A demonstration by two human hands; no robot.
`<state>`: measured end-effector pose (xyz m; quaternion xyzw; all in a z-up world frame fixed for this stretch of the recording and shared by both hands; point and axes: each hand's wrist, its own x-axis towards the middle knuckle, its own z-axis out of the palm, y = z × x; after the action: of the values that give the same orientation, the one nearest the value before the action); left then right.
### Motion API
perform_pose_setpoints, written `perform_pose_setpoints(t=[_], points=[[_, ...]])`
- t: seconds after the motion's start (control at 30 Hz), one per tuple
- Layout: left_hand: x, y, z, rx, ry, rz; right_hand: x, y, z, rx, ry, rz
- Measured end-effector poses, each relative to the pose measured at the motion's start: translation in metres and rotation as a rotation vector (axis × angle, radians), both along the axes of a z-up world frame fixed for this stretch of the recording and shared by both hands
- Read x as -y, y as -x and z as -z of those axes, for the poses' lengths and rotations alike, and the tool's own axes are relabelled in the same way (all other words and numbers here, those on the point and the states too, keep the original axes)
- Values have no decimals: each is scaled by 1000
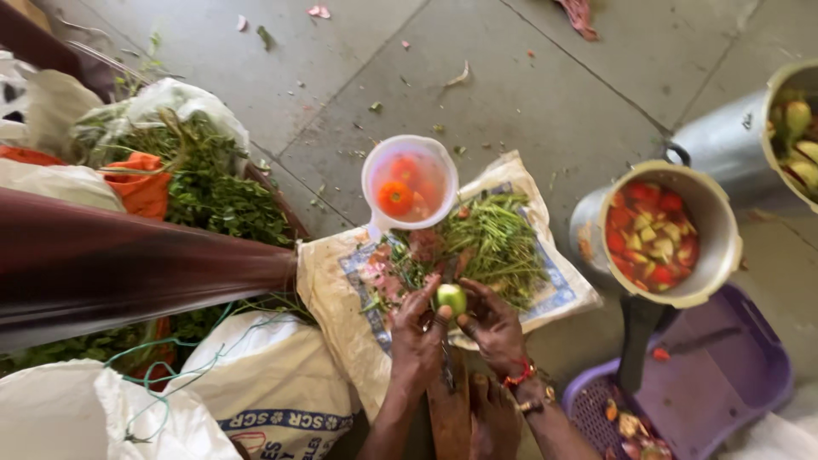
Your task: The person chops small green vegetables by hand using a small knife, placing the cut pieces into a pot containing chopped tomatoes while other people assist by bringing more vegetables from bags.
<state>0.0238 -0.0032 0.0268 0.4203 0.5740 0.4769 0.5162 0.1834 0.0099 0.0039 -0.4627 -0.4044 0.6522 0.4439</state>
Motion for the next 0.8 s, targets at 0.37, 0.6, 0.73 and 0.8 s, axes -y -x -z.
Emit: perform_pose_setpoints(t=[0.37, 0.6, 0.73, 0.8], points=[[-24, -14, 9, 119, 84, -155, -23, 11, 26, 95, 147, 166], [-73, -16, 35, 393, 197, -284, -52, 23, 51, 54, 235, 204], [-35, 5, 12, 583, 296, -310, -16, 0, 28, -400, 241, 243], [-19, 24, 0, 649, 584, -382, -9, -6, 15, -339, 312, 236]])
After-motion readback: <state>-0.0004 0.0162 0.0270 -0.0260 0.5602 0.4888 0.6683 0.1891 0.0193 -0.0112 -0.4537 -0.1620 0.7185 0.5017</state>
